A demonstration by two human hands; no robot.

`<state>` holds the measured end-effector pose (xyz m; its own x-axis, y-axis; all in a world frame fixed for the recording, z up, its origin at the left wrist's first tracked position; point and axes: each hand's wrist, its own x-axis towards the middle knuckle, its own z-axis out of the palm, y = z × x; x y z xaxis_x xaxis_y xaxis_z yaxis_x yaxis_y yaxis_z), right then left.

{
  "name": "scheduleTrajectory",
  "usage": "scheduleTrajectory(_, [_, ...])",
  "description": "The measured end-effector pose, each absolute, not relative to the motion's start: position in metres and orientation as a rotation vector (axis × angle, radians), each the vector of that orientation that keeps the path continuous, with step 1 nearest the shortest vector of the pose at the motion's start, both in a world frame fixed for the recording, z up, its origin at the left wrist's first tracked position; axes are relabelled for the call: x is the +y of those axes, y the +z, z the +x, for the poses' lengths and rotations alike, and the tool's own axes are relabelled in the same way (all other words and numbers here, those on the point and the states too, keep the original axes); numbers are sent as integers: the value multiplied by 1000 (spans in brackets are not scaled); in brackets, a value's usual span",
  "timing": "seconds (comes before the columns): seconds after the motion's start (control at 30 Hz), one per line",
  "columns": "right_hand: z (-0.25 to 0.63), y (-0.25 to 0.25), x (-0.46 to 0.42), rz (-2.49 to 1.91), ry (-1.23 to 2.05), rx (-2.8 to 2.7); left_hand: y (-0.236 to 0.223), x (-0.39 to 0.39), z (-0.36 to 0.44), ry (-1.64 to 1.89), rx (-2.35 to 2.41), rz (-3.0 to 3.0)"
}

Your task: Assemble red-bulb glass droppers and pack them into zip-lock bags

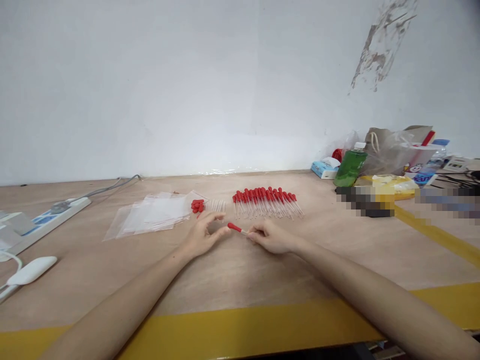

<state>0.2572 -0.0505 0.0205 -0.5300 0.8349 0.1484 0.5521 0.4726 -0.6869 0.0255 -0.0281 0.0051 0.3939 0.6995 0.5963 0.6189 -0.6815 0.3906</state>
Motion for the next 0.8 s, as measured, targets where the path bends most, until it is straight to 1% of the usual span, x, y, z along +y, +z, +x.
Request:
scheduleTrajectory(0.07, [263, 25, -42, -1218, 1007, -2084, 4, -16, 10, 1310, 1428, 2517])
scheduleTrajectory(0.13, [266, 31, -28, -1287, 1139, -1925, 1, -4, -5, 1333, 1605, 2521])
scheduleTrajectory(0.17, [266, 35, -20, -1332, 1153, -1868, -1, 1, -10, 1312, 1656, 2519])
scheduleTrajectory(0.23, [260, 41, -3, -1453, 1065, -1805, -5, 8, -18, 1253, 1713, 2506])
scheduleTrajectory(0.37, [231, 46, 25, -1693, 613, -1817, -8, 10, -18, 1185, 1758, 2486])
scheduleTrajectory(0.43, [214, 44, 35, -1792, 492, -1843, -7, 8, -16, 1175, 1762, 2487])
scheduleTrajectory(0.6, [185, 29, 51, -1917, 366, -1810, -6, 4, -15, 1155, 1747, 2468])
scheduleTrajectory(0.8, [179, 16, 50, -1940, 256, -1818, -8, 11, -18, 1168, 1792, 2465])
